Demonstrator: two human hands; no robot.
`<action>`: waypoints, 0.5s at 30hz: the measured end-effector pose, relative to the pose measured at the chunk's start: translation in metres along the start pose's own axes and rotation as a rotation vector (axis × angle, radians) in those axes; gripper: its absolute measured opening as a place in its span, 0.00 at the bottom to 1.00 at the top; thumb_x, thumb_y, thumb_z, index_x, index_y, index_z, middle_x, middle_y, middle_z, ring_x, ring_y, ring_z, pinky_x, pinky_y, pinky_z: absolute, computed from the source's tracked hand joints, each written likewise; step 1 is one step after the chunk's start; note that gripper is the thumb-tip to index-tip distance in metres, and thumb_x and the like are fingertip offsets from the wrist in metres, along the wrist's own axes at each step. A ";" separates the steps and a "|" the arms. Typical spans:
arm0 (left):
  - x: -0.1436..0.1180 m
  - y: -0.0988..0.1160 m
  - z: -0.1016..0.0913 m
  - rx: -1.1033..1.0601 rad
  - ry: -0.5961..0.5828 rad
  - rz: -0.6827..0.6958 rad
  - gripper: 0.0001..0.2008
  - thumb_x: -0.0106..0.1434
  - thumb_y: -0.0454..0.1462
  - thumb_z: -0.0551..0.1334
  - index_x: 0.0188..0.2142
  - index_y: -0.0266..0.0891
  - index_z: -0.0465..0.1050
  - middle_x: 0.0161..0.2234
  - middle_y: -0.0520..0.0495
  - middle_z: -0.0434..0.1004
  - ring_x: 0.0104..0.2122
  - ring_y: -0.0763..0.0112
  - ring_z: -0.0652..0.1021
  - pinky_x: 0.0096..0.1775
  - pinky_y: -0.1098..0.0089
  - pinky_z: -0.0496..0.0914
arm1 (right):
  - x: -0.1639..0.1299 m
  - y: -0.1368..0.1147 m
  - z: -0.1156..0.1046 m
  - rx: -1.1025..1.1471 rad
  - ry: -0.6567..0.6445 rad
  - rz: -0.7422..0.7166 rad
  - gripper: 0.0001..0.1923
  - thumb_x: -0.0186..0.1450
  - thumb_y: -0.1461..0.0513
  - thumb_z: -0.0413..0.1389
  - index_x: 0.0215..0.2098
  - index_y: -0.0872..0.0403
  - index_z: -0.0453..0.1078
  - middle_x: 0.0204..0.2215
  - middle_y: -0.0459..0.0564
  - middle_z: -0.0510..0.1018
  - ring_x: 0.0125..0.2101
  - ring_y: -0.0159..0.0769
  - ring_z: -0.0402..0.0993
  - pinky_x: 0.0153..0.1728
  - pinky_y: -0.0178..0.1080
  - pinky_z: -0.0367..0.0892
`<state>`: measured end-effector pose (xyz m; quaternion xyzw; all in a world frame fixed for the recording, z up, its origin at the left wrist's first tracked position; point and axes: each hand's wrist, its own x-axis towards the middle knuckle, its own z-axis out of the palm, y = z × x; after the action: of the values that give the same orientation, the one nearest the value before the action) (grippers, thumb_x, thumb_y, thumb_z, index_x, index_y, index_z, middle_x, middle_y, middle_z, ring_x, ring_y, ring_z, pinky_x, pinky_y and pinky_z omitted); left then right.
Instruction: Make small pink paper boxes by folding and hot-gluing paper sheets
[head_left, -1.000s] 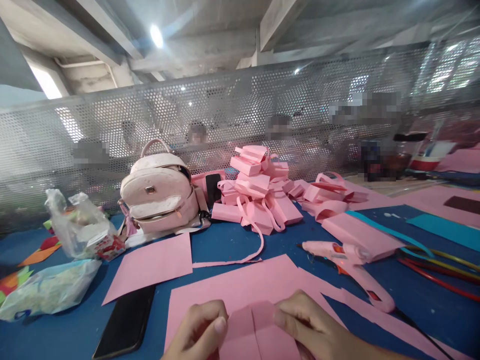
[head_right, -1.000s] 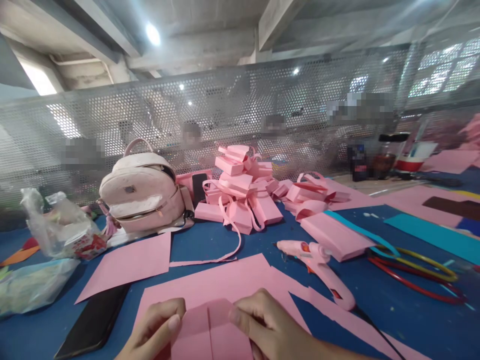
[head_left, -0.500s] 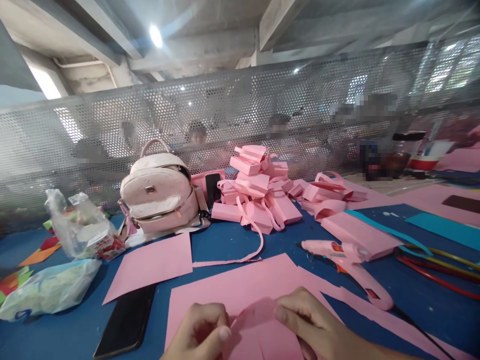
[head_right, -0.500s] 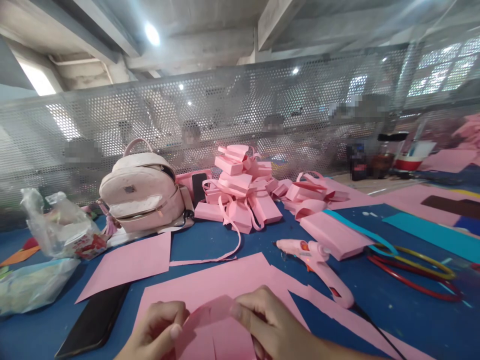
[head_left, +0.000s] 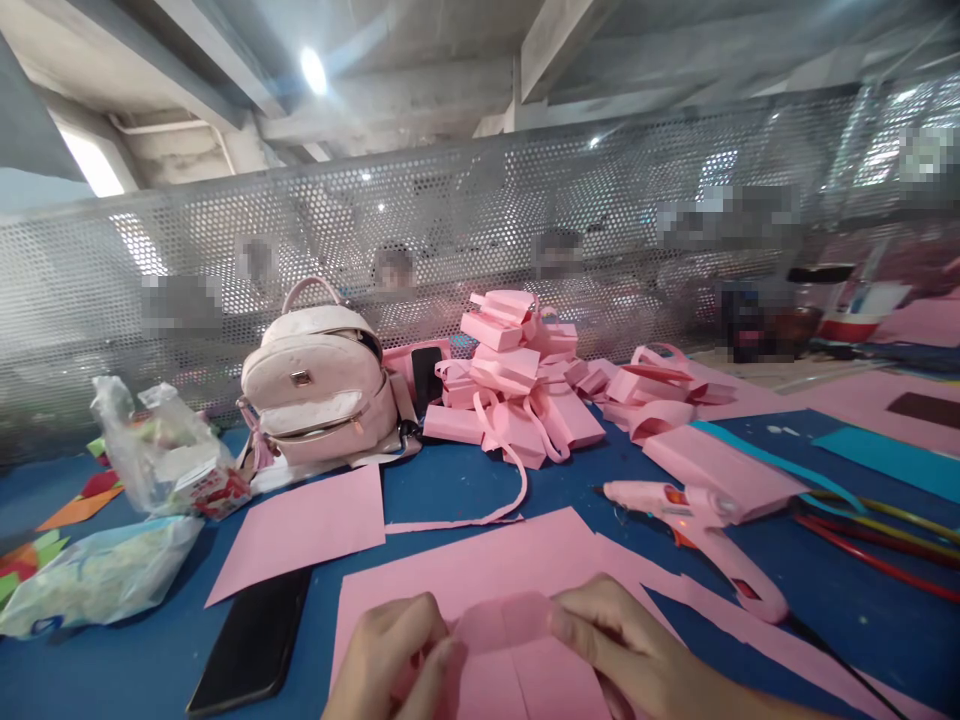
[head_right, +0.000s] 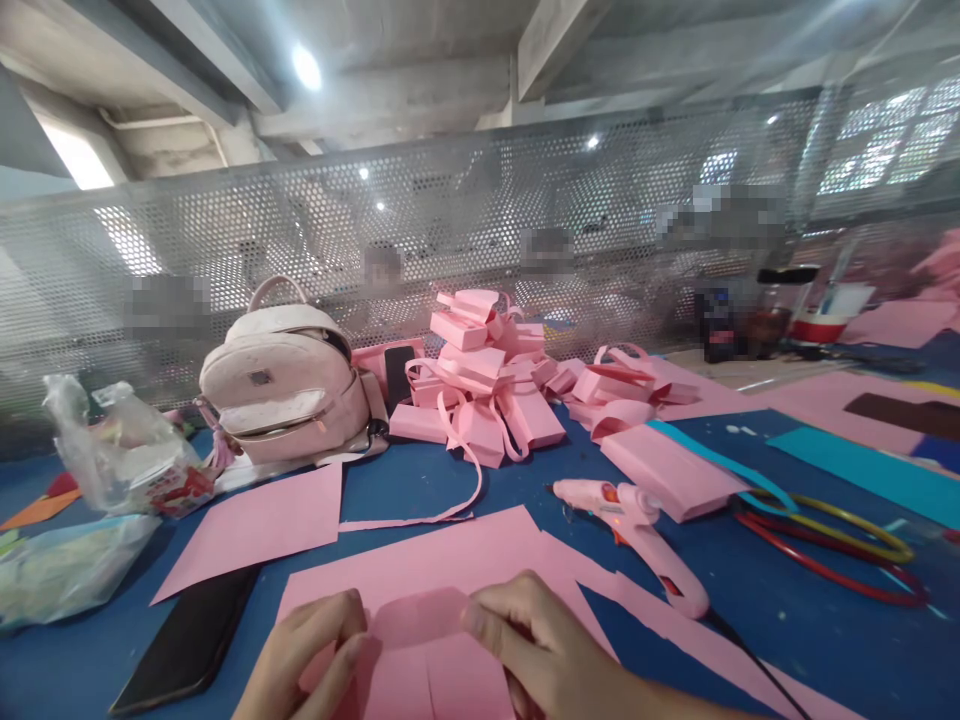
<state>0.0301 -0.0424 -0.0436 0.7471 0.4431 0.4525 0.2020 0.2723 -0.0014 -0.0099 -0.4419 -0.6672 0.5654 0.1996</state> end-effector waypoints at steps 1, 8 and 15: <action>0.001 -0.001 -0.001 0.030 0.000 0.045 0.18 0.75 0.43 0.49 0.27 0.42 0.55 0.22 0.54 0.59 0.22 0.73 0.62 0.28 0.71 0.55 | 0.000 0.000 0.000 0.003 -0.001 0.004 0.41 0.52 0.23 0.42 0.19 0.51 0.54 0.12 0.39 0.58 0.17 0.29 0.57 0.22 0.33 0.54; 0.008 -0.001 -0.005 0.007 -0.011 0.238 0.16 0.76 0.40 0.47 0.29 0.43 0.55 0.23 0.54 0.58 0.22 0.71 0.61 0.27 0.70 0.55 | 0.000 0.002 -0.001 0.009 -0.027 -0.011 0.40 0.54 0.24 0.43 0.20 0.51 0.55 0.12 0.39 0.58 0.17 0.29 0.58 0.22 0.33 0.54; 0.004 0.007 -0.007 -0.164 -0.022 0.055 0.19 0.75 0.45 0.49 0.27 0.42 0.55 0.23 0.53 0.59 0.23 0.71 0.63 0.29 0.69 0.55 | -0.001 -0.003 0.000 -0.002 -0.026 -0.040 0.40 0.57 0.26 0.42 0.19 0.52 0.56 0.13 0.40 0.59 0.17 0.28 0.57 0.22 0.33 0.55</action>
<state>0.0283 -0.0436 -0.0332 0.7447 0.3818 0.4845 0.2550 0.2718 -0.0026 -0.0067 -0.4211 -0.6790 0.5664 0.2018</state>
